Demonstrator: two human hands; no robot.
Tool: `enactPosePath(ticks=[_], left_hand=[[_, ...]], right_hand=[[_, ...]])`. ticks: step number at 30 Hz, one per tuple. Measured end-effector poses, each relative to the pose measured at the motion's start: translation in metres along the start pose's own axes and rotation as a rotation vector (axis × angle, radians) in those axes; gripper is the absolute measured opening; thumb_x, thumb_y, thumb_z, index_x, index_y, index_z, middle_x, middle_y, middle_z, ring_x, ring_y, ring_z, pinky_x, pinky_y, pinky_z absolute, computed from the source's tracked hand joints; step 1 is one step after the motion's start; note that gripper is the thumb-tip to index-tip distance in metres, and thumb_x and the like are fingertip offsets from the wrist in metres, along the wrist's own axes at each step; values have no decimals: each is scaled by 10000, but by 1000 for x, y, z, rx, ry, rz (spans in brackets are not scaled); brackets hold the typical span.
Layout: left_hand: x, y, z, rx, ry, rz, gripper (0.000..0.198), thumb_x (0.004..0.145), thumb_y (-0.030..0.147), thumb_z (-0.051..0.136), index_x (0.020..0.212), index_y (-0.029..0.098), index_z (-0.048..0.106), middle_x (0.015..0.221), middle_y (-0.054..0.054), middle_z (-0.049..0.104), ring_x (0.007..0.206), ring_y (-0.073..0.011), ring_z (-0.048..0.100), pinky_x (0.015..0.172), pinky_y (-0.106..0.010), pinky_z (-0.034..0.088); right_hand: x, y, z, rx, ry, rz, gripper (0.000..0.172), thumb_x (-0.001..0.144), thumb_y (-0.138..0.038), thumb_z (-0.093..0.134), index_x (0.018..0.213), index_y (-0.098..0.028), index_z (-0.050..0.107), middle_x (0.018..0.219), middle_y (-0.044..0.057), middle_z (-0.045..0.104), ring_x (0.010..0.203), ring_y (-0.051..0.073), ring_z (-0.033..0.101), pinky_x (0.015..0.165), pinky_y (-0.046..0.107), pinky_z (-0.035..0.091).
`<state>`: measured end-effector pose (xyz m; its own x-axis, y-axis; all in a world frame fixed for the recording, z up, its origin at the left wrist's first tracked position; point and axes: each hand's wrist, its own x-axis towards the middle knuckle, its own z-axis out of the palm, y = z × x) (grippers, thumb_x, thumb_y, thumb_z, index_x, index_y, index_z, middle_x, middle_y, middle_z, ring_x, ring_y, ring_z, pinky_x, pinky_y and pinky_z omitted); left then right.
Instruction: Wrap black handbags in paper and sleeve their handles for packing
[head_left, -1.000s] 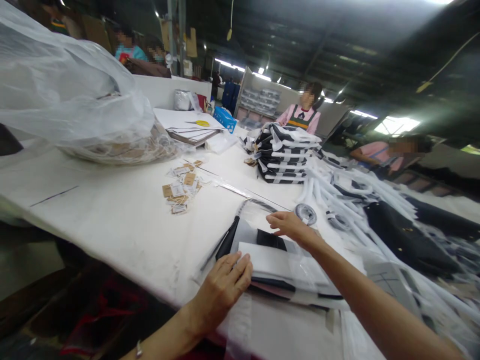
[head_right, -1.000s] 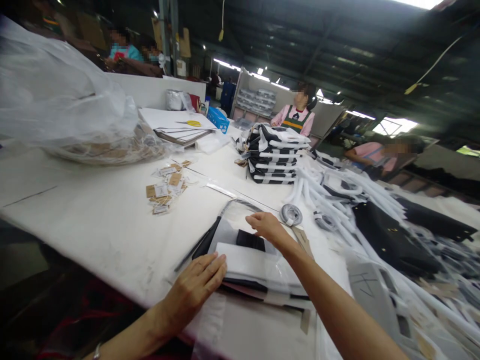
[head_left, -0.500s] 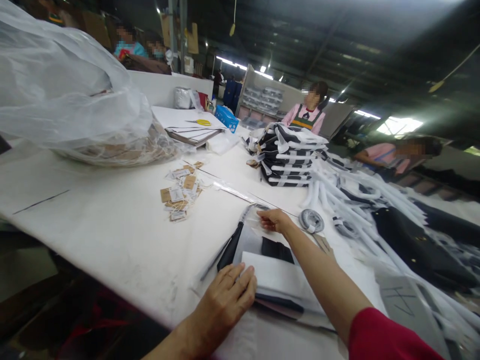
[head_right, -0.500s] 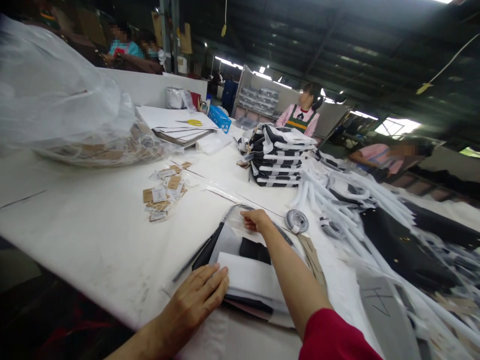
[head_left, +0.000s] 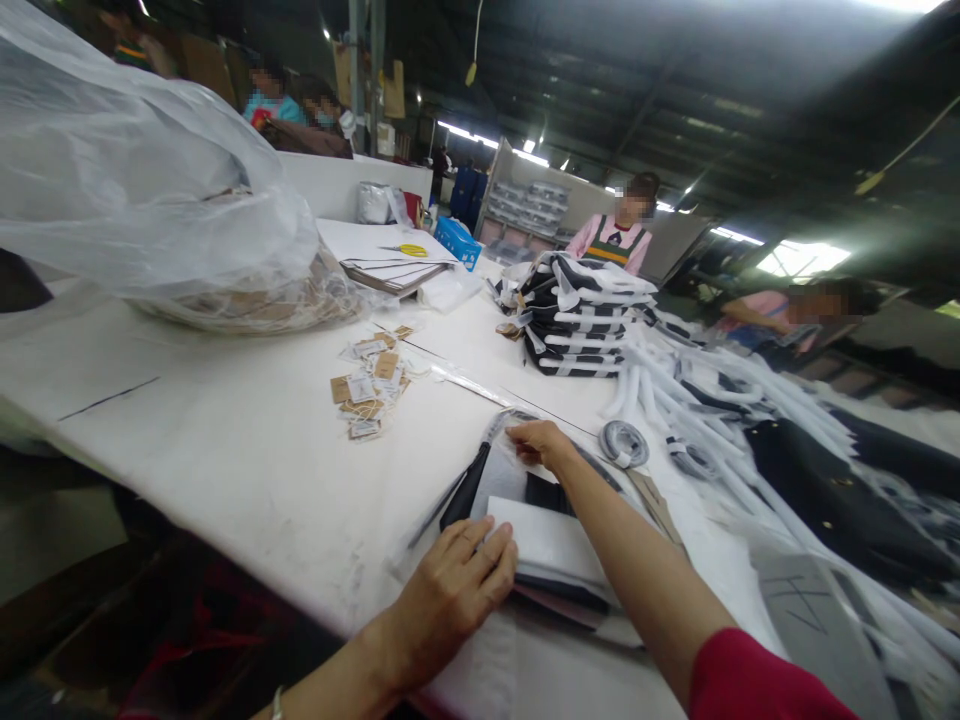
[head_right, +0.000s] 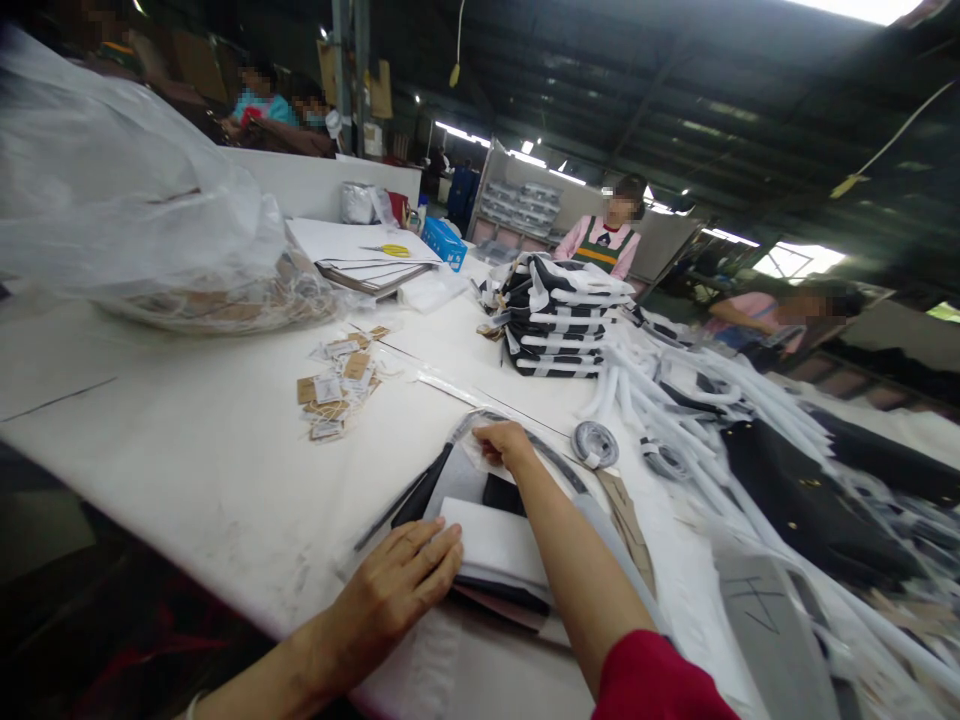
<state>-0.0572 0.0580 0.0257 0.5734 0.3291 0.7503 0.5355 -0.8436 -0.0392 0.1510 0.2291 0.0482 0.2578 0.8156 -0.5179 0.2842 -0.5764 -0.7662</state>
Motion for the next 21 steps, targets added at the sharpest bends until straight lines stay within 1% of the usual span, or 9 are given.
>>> enactPosePath(ticks=[2,4,7,10,12,14,17,19,21], left_hand=[[2,-4,-6,-5,-29,4,326,998,118,365,1176,123,637,1252,-101,653,1143,-244,613,918,-370,550],[-1,-6,-5,-14,-33,-3,333,1001,129,356,1194,115,627,1266,-118,642,1168,-254,597,928,-383,542],[-12,-7,5,-19,-7,-6,339,1001,132,354,1223,110,610,1279,-144,626,1195,-263,580,945,-408,527],[-22,-8,11,-41,-6,6,339,1001,130,358,1236,118,602,1277,-145,628,1196,-253,581,957,-409,522],[-23,-9,10,-69,-36,9,334,999,128,368,1238,119,602,1276,-138,632,1197,-247,581,959,-400,528],[-22,-10,5,-88,-55,9,329,996,122,380,1243,114,598,1270,-138,636,1203,-244,577,958,-394,536],[-19,-10,0,-110,-63,8,333,998,130,386,1267,112,582,1254,-151,640,1213,-241,571,959,-392,544],[-19,-11,-1,-127,-53,-18,330,993,127,403,1270,124,581,1235,-146,645,1201,-239,578,962,-392,548],[-20,-11,2,-134,-10,-45,322,978,110,434,1262,130,584,1199,-139,656,1170,-234,597,958,-387,554]], right_hand=[[0,2,-6,66,16,34,203,955,-317,598,1038,-132,613,899,12,635,675,101,605,583,237,533],[-4,4,-17,143,20,49,194,951,-301,603,1046,-132,610,921,19,636,705,112,615,610,255,545],[-16,5,-29,276,-7,-7,95,891,-206,663,906,-133,604,826,7,642,666,107,615,638,258,546],[-34,3,-28,405,-84,-114,175,777,-149,747,769,-166,573,776,3,676,720,119,661,743,262,551],[-51,2,-22,467,-145,-180,212,707,-175,802,761,-176,596,789,3,701,773,133,680,815,276,547],[-71,3,-16,498,-195,-245,259,642,-229,850,798,-174,651,792,5,715,769,144,682,840,293,542],[-108,13,-12,361,-216,-419,279,640,-331,854,826,-167,726,801,19,740,759,162,683,819,292,536],[-133,26,-10,141,-195,-557,212,732,-365,791,817,-173,756,811,30,757,779,182,695,788,282,538],[-155,45,-6,-73,-166,-712,165,840,-344,695,847,-199,773,833,26,768,794,191,710,762,276,553]])
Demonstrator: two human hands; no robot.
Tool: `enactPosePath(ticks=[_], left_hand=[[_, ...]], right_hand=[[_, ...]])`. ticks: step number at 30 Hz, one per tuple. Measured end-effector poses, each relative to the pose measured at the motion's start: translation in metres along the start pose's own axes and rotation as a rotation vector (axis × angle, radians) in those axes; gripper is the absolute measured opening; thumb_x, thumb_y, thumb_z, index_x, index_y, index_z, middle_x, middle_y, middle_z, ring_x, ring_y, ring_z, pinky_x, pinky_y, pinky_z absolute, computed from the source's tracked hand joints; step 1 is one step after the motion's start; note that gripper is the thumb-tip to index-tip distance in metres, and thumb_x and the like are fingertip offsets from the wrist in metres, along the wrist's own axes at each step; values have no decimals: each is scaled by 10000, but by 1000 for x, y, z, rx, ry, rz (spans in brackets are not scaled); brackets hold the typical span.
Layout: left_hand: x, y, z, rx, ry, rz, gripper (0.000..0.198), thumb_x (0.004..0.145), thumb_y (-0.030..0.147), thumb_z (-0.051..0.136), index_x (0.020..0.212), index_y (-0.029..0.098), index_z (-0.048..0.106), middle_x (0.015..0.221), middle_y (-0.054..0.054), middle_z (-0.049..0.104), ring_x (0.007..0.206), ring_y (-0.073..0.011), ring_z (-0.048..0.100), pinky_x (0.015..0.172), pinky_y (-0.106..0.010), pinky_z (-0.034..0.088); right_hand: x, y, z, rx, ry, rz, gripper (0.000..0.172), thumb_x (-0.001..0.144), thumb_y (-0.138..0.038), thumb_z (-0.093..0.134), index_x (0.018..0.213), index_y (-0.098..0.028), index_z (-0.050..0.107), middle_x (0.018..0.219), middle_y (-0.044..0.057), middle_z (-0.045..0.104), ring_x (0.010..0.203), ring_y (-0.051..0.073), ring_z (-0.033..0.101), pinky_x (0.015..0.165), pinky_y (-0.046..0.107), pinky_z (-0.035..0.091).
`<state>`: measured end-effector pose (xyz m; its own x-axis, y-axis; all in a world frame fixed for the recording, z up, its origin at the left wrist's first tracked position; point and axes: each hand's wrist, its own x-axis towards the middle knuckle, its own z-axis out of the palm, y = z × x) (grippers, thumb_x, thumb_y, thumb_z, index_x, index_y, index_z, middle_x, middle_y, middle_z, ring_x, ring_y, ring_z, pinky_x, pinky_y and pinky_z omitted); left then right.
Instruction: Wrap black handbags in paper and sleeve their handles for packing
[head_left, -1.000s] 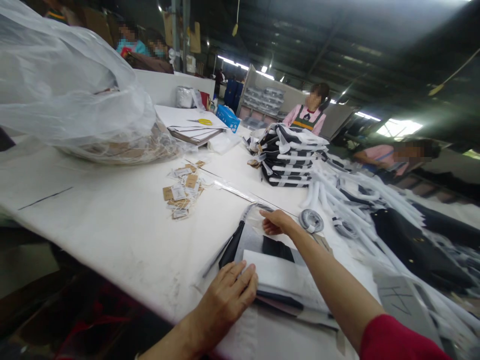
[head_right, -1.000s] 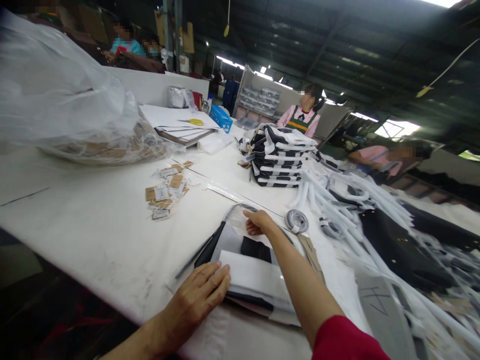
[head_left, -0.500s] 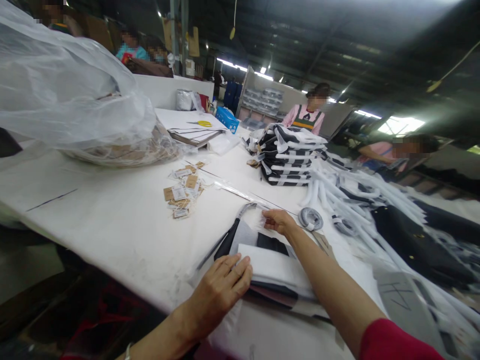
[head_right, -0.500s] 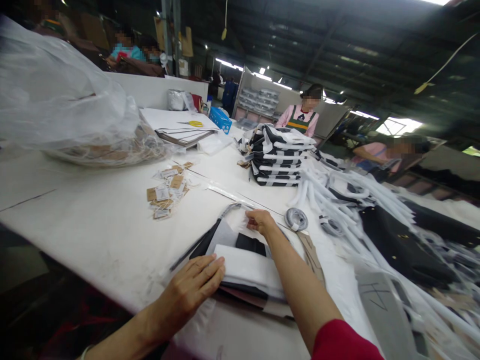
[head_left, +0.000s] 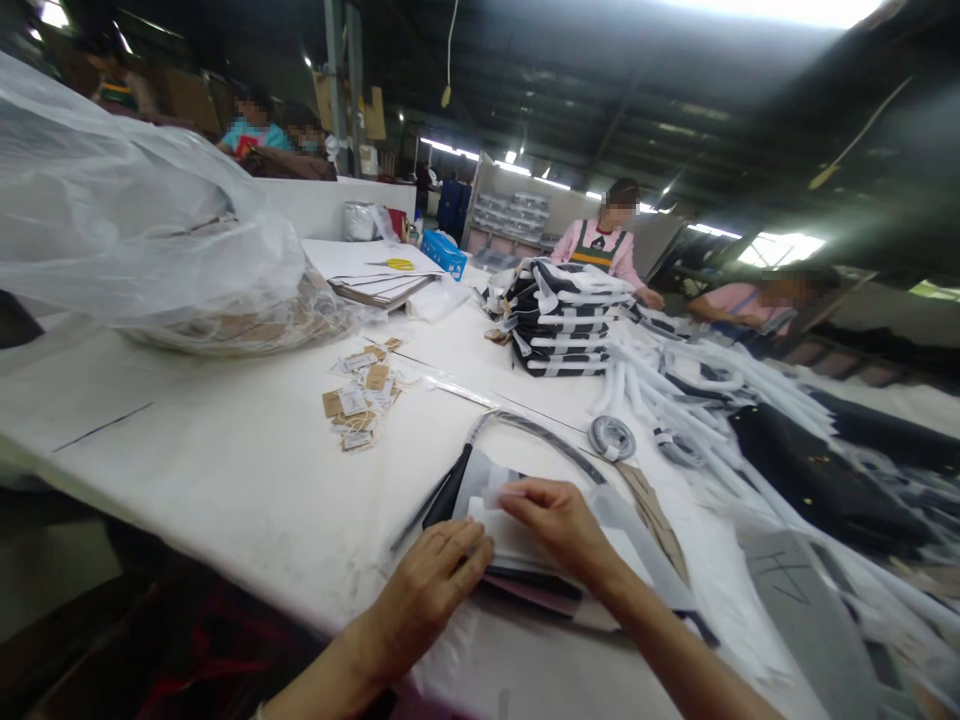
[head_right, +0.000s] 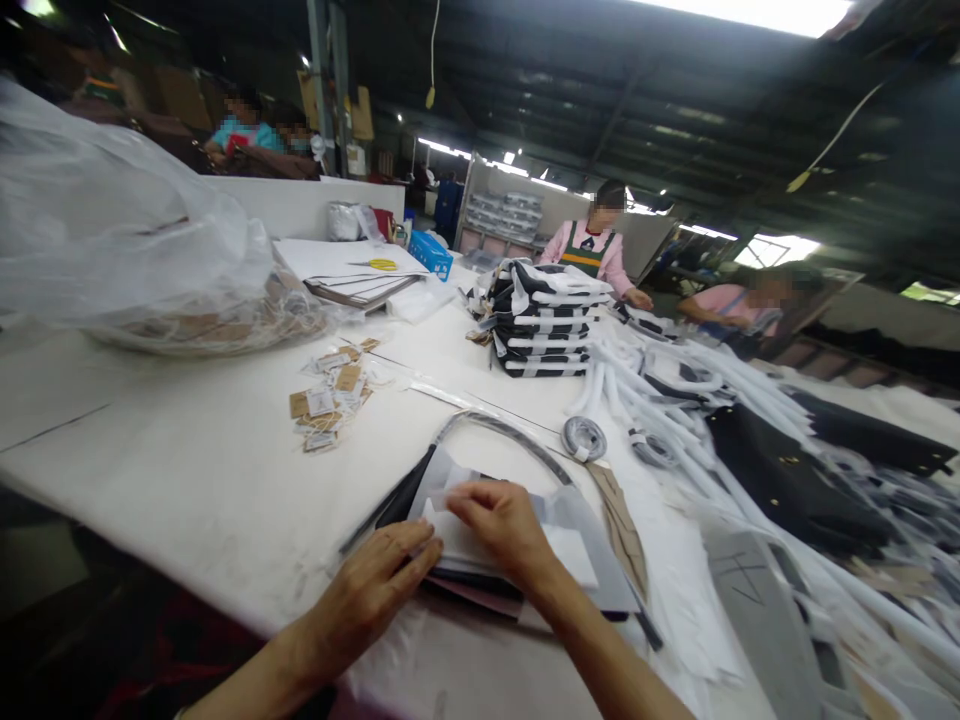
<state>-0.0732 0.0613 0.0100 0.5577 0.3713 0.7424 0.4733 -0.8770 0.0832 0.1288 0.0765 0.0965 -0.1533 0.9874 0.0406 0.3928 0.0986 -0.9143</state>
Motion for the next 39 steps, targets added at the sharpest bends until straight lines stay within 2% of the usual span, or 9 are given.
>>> enactPosePath(ticks=[5,9,15,18,22,25,28,32,39], left_hand=[[-3,-1,6,-53,113,-77,286,973,137,440,1239,112,545,1092,-132,679,1057,-200,650,908,-336,581],[-2,1,4,-55,75,-129,390,980,191,464,1361,110,449,1116,-142,673,1042,-197,657,889,-320,585],[1,-2,0,-66,-17,-54,401,927,121,532,1325,173,527,1130,-117,667,1069,-205,641,903,-347,575],[4,-4,-1,-85,-86,-90,418,883,92,567,1294,169,549,1144,-113,659,1064,-213,635,910,-357,570],[8,-7,-4,-125,-162,-113,475,835,48,594,1290,175,546,1167,-94,644,1075,-216,620,937,-368,554],[12,-8,-6,-146,-168,-125,501,814,37,612,1291,173,541,1167,-92,638,1075,-220,614,937,-376,554],[21,-6,-9,-152,-170,-130,522,798,19,606,1289,183,539,1144,-82,640,1054,-214,617,926,-375,557],[35,7,-12,-128,-177,-113,512,802,26,608,1284,182,538,1132,-80,644,1035,-220,620,907,-369,561],[17,24,-1,-23,-118,9,396,884,74,579,1269,159,547,1129,-105,654,1022,-224,628,886,-365,564]], right_hand=[[-48,17,29,-390,73,-544,185,937,-212,577,1042,-232,729,1046,47,756,966,193,711,962,352,543],[-58,25,39,-525,171,-736,249,945,-109,514,1088,-216,687,1076,66,738,1064,194,669,1007,400,524],[-73,15,33,-490,229,-759,177,925,-139,585,1052,-215,682,971,67,728,950,192,672,900,373,568],[-100,15,34,-489,135,-772,211,915,-126,598,1102,-203,658,990,69,727,984,188,666,952,371,543],[-132,31,61,-681,-57,-778,291,977,-167,472,1231,-197,610,1197,86,693,1188,228,598,1058,427,480],[-132,47,91,-789,-16,-706,355,981,-177,430,1308,-191,566,1341,116,612,1268,280,541,1081,501,451],[-119,51,102,-673,64,-693,323,941,-130,441,1205,-172,621,1214,108,687,1209,276,587,1081,499,452],[-116,43,73,-428,105,-708,298,886,-91,449,1069,-185,665,993,74,755,1000,203,696,988,375,535],[-156,57,18,-384,66,-636,326,866,-79,526,1126,-215,668,1023,43,763,980,168,718,943,296,562]])
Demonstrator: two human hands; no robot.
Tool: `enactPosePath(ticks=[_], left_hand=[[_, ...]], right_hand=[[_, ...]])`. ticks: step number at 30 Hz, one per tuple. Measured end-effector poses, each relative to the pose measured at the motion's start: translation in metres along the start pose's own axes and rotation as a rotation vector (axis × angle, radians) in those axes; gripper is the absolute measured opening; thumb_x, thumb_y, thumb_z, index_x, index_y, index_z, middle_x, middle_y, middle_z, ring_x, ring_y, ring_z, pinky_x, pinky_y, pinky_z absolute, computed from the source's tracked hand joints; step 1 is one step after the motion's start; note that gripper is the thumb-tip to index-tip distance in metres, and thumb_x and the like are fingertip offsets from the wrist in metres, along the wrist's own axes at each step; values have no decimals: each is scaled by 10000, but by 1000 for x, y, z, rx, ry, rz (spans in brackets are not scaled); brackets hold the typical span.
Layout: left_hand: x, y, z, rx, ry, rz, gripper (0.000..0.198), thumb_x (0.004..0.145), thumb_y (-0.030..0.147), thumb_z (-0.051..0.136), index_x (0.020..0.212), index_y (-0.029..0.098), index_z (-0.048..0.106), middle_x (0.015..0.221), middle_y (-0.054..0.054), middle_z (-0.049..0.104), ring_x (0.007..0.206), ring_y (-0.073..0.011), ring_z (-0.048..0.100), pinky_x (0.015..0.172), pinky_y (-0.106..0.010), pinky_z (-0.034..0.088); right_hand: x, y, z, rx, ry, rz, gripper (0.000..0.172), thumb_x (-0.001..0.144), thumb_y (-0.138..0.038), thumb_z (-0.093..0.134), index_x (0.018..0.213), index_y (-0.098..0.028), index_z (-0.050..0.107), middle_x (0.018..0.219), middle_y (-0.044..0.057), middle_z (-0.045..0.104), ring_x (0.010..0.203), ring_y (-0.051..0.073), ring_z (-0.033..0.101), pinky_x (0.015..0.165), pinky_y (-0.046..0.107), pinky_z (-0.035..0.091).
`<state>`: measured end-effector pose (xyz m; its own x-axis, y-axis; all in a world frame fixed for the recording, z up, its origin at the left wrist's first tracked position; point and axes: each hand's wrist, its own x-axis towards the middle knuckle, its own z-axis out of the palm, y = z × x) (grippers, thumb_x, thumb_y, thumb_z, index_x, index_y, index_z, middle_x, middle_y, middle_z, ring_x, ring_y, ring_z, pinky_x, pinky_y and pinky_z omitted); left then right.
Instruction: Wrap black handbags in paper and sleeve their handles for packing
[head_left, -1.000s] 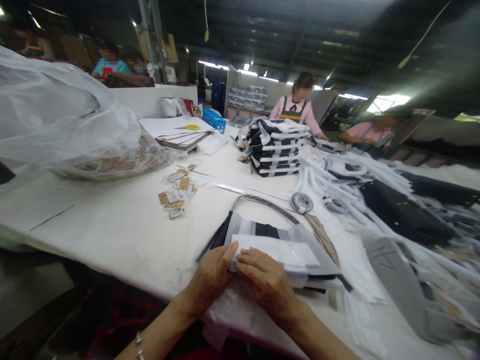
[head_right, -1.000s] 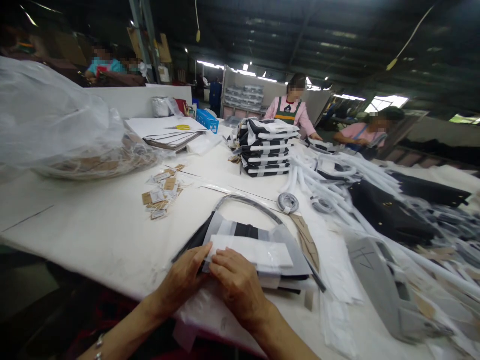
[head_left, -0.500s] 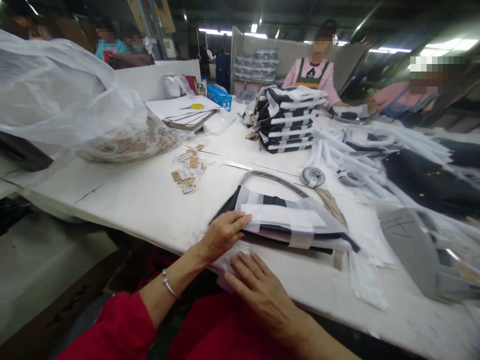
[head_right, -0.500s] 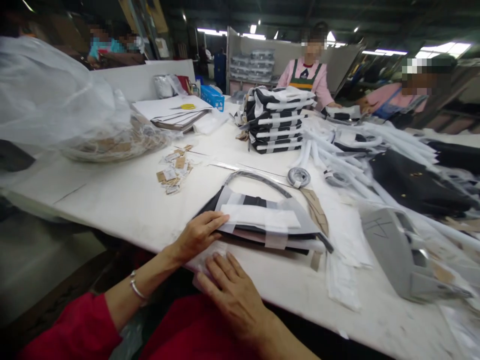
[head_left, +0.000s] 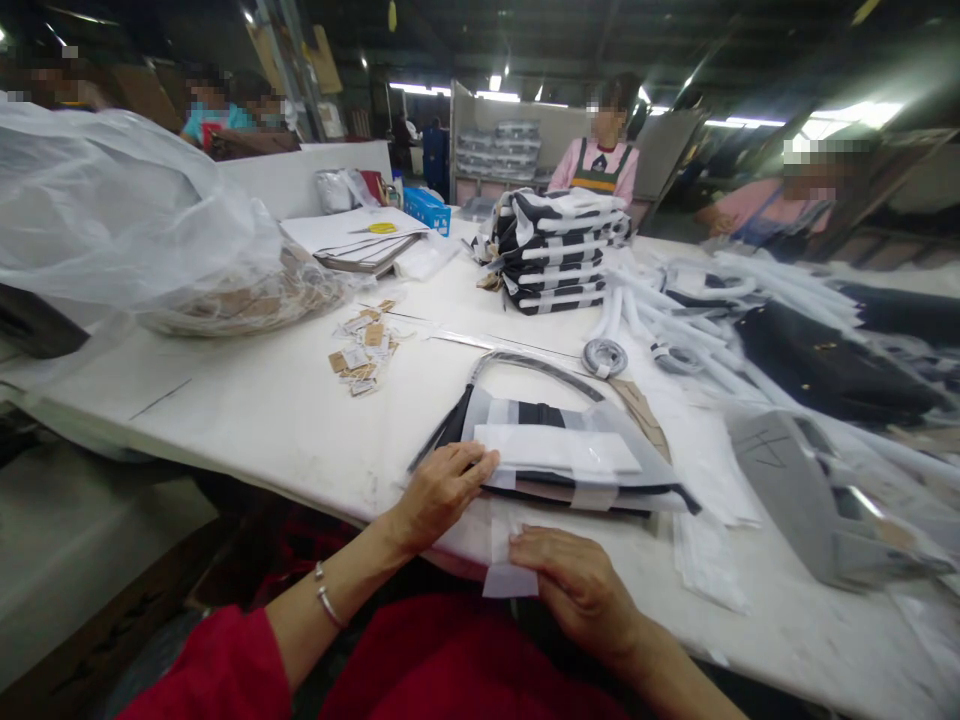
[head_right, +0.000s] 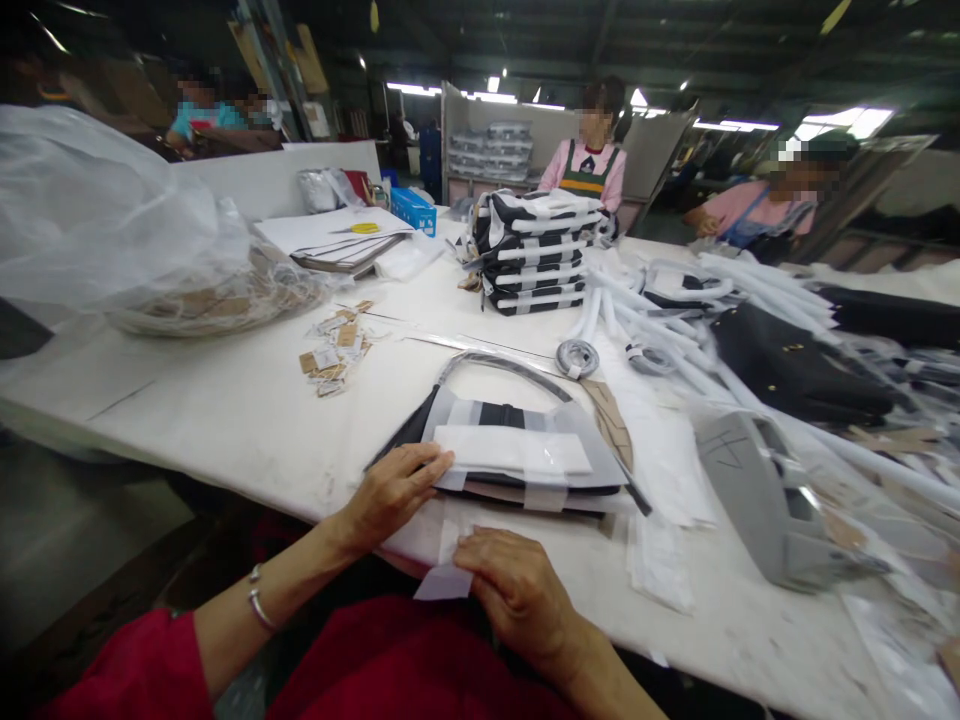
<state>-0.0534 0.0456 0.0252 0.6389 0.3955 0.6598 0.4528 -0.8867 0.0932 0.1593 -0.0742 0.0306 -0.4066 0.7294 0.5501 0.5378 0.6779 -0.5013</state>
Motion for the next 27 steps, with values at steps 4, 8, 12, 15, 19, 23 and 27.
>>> enactPosePath(ticks=[4,8,12,15,19,23,27], left_hand=[[-13,4,6,24,62,5,369,935,76,507,1288,177,547,1209,-132,625,1111,-220,608,921,-364,552],[-10,6,7,-13,62,0,378,934,53,477,1297,143,534,1361,-167,550,1314,-264,486,1011,-412,514],[-6,5,10,-73,38,21,376,950,68,461,1318,122,517,1275,-129,632,1315,-252,491,1030,-414,506],[-7,3,12,-109,40,21,361,956,91,489,1314,123,523,1261,-122,645,1259,-232,543,1020,-394,511],[-9,2,12,-129,32,21,358,963,106,489,1318,140,525,1260,-119,647,1250,-228,552,1018,-392,509],[-10,3,14,-112,32,33,346,980,119,463,1320,150,522,1253,-120,651,1240,-237,561,994,-407,521],[-11,2,15,-116,64,46,375,957,83,480,1326,145,507,1247,-122,651,1225,-234,568,1001,-415,519]], right_hand=[[-13,-3,13,7,6,-16,316,875,-83,543,1138,-216,657,1053,46,757,1026,178,705,995,332,543],[-7,-11,27,45,93,25,338,872,-68,544,1152,-224,649,1056,40,757,1010,170,711,977,314,557],[-4,-15,37,90,119,42,328,883,-67,525,1146,-220,646,1056,52,756,1024,181,706,970,336,561],[-1,-21,29,101,4,33,230,925,-136,547,1104,-223,664,993,47,766,963,185,724,983,357,547],[28,-33,-9,217,-93,47,132,919,-282,641,1020,-226,705,819,15,765,757,158,738,789,240,597],[69,-20,-33,-49,155,144,135,917,-210,632,1017,-226,721,960,48,764,901,194,727,842,294,592],[78,14,-16,-253,119,156,121,921,-206,613,930,-219,733,940,51,763,905,215,719,901,380,583]])
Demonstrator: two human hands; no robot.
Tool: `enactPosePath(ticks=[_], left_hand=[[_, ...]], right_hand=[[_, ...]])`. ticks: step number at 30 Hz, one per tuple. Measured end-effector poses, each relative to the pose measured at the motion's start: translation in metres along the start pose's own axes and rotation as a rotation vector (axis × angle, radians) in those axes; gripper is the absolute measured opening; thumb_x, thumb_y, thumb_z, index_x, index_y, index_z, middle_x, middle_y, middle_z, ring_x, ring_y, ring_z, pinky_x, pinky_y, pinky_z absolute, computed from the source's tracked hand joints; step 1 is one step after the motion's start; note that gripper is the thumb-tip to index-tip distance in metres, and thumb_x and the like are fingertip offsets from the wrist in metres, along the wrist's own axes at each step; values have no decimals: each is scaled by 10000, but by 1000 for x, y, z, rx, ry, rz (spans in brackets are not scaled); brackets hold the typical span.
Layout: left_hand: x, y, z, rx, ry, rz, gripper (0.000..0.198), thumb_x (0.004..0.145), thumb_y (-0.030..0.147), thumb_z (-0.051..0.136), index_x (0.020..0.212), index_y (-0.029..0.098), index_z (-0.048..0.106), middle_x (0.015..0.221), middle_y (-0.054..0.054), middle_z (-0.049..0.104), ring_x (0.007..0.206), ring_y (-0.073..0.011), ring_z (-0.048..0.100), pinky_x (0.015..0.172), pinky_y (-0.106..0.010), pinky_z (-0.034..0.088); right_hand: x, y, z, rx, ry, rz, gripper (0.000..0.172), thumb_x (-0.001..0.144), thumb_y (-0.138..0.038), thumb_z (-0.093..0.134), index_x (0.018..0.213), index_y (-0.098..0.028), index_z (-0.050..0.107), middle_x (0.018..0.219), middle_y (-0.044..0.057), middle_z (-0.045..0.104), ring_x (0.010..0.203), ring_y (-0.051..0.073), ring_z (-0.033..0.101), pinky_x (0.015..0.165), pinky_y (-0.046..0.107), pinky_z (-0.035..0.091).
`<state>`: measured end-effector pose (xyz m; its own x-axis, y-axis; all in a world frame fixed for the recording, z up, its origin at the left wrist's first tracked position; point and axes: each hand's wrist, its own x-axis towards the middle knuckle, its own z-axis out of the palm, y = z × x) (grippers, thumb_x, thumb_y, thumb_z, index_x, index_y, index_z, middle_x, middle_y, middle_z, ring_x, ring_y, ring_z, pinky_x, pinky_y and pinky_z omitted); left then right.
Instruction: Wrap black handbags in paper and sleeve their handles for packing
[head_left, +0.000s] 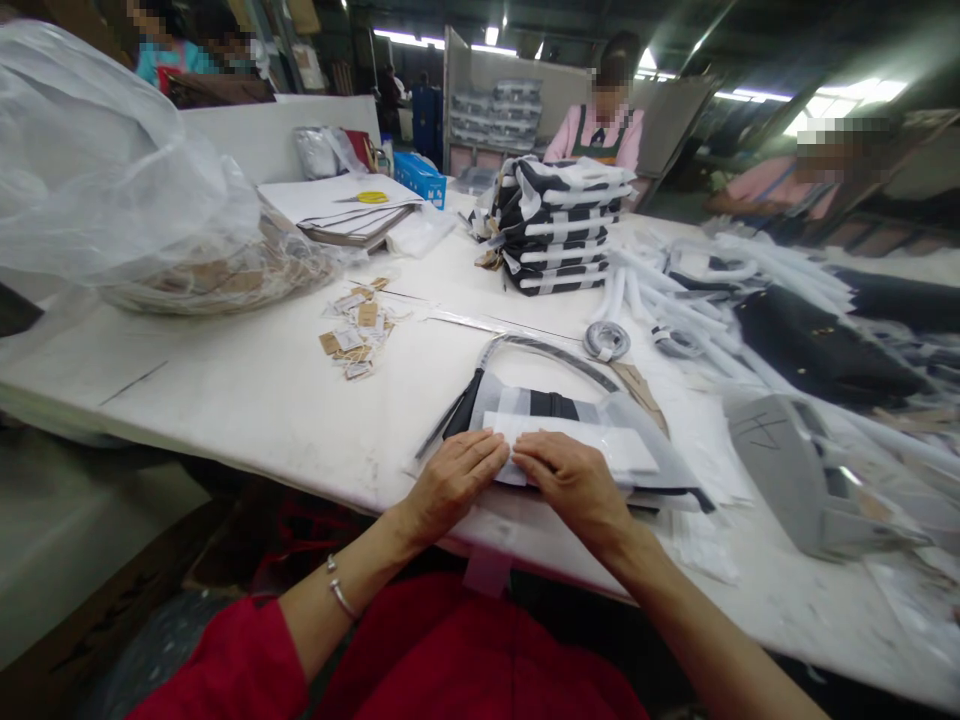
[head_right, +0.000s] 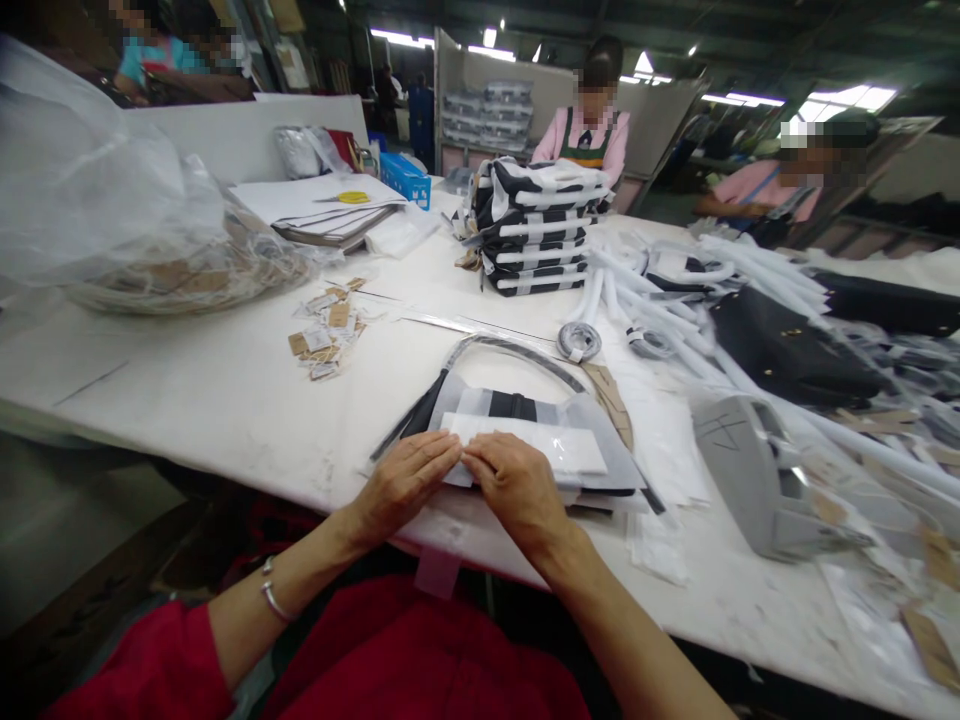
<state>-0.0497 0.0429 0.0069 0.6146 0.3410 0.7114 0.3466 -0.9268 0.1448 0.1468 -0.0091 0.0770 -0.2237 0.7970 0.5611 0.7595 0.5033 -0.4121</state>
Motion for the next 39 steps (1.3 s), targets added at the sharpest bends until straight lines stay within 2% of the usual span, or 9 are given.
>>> enactPosePath(ticks=[4,8,11,15,19,25,31,36,39], left_hand=[[-1,-1,-6,-99,-90,-65,467,904,75,519,1361,152,463,1296,-135,609,1258,-230,539,1059,-430,482],[2,0,-23,-203,-195,-135,553,880,220,603,1393,147,408,1350,-160,562,1288,-261,511,1081,-449,466],[4,2,-30,-202,-232,-198,491,945,296,524,1405,178,402,1360,-140,567,1246,-245,558,1041,-405,501],[-1,-12,-18,-94,-147,-172,498,938,400,539,1390,215,439,1305,-105,622,1144,-245,638,965,-351,547],[-9,-29,1,-39,-43,-54,434,934,308,491,1365,256,481,1258,-53,663,1080,-216,676,946,-280,547],[-7,-31,7,34,113,-10,374,967,264,432,1330,260,522,1151,-34,715,987,-183,710,875,-223,570],[4,-5,-6,-1,52,-96,461,959,150,421,1418,197,419,1214,-81,681,1084,-181,666,938,-288,555],[5,-1,-5,-40,6,-145,456,957,83,351,1404,141,419,1260,-116,652,1147,-172,627,947,-315,549],[5,0,-5,-76,6,-140,419,972,98,346,1372,150,457,1296,-118,631,1194,-177,600,958,-327,543]], right_hand=[[-16,14,22,-5,23,-11,118,921,-185,611,961,-216,718,950,52,759,918,207,709,940,404,561],[-26,15,24,37,47,-44,119,927,-184,609,985,-217,708,988,54,752,960,193,694,981,393,532],[-26,13,21,36,47,-44,95,932,-236,616,967,-222,702,968,49,752,972,189,689,982,368,520],[-19,15,15,-13,-56,-109,231,853,-388,715,991,-207,671,1032,62,729,1021,198,657,949,330,511],[-18,12,15,-181,-211,-119,286,854,-232,662,1133,-204,603,1057,58,689,997,201,612,914,327,494],[-18,8,30,-213,-47,-130,124,894,-193,565,1002,-222,620,955,37,698,912,190,634,933,354,500],[-18,-1,20,-20,28,-141,161,942,-178,548,1039,-218,670,1057,58,733,1016,187,671,1011,413,490],[-24,1,19,51,55,-199,225,923,-121,565,1089,-223,677,1040,48,750,1095,204,668,1138,543,361],[-26,1,17,57,28,-233,225,920,-115,571,1083,-224,680,1046,46,751,1104,200,666,1143,546,361]])
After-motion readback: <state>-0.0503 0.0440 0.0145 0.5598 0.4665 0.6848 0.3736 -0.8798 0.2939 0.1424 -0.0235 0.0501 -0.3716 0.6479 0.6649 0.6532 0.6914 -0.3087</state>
